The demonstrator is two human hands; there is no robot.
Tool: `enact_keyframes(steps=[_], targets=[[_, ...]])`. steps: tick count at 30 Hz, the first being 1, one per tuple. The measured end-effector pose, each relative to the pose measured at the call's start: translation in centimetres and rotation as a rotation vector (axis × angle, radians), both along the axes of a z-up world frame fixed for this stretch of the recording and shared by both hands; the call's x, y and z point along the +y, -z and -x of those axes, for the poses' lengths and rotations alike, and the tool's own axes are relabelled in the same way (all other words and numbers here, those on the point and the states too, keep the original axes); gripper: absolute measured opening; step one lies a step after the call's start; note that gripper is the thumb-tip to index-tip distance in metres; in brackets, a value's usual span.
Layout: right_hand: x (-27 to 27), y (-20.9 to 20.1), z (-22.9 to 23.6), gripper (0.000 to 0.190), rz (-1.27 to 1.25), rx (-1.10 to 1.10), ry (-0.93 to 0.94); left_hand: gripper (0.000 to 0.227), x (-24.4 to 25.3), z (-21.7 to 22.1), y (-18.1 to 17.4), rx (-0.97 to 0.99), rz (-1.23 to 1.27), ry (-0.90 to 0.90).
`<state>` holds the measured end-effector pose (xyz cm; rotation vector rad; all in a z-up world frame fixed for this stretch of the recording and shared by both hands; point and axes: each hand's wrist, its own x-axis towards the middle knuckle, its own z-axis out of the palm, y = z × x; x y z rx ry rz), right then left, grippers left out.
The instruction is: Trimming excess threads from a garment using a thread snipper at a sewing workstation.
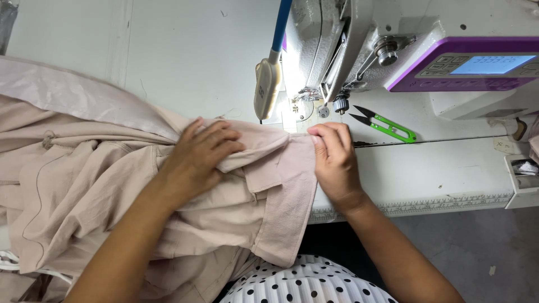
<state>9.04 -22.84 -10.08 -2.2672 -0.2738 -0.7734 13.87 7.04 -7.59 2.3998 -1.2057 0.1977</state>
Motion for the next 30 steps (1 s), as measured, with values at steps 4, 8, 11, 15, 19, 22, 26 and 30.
enact_keyframes(steps=[4, 8, 11, 15, 19, 22, 26, 30], targets=[[3.9, -1.9, 2.4, 0.042, 0.269, -0.194, -0.149, 0.041, 0.4, -0.7, 0.5, -0.035, 0.055, -0.097], [6.3, -1.1, 2.6, 0.066, 0.385, -0.089, -0.136, 0.027, -1.7, -1.6, -2.3, 0.005, 0.062, -0.160], [4.5, -2.3, 2.1, 0.019, -0.118, 0.152, -0.278, 0.022, -2.7, -1.2, -7.5, 0.243, 0.158, -0.188], [2.2, -1.7, 2.2, 0.014, -0.727, 0.523, -0.337, 0.021, -1.5, -3.1, -7.1, 0.466, 0.181, -0.243], [1.6, -1.6, 2.2, 0.017, -0.610, 0.625, -0.316, 0.020, -2.6, -2.5, -8.6, 0.627, 0.195, -0.246], [3.7, -7.5, 2.8, 0.062, -0.133, 0.282, -0.243, 0.030, -4.0, -1.4, -11.5, 0.673, 0.142, -0.223], [5.2, -7.7, 0.6, 0.072, -0.049, 0.204, -0.355, 0.037, -4.7, -1.4, -13.1, 0.687, 0.107, -0.192], [4.9, -6.3, -1.9, 0.023, -0.577, 0.580, -0.555, 0.023, -4.0, -2.8, -12.0, 0.759, 0.151, -0.200]])
